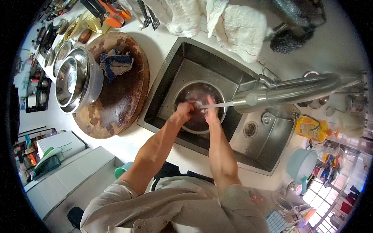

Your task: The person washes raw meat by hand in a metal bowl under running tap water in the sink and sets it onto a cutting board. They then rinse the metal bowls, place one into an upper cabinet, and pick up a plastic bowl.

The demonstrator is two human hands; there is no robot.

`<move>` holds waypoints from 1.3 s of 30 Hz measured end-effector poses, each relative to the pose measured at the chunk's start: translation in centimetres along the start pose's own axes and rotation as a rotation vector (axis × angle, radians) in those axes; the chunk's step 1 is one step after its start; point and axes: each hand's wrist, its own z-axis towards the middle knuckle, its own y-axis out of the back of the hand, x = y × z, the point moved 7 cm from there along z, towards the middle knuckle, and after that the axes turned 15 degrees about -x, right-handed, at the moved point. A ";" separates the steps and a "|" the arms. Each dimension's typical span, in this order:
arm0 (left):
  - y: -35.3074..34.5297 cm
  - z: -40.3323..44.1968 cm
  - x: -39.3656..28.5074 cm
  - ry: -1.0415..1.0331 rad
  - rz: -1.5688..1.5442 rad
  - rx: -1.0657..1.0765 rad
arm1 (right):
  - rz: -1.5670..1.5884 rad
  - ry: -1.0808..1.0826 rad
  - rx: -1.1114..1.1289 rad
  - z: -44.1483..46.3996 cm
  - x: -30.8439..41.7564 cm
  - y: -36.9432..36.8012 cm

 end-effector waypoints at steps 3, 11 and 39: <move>-0.7 -0.1 0.3 0.146 -0.169 0.036 | -0.423 0.217 0.003 -5.2 1.8 -2.6; -1.1 -0.4 1.0 -0.080 0.241 0.281 | -1.060 1.095 -0.158 -7.9 3.3 -3.8; 0.7 -3.3 3.0 -0.030 0.128 -0.086 | -0.980 0.730 -0.165 -1.8 2.6 -1.3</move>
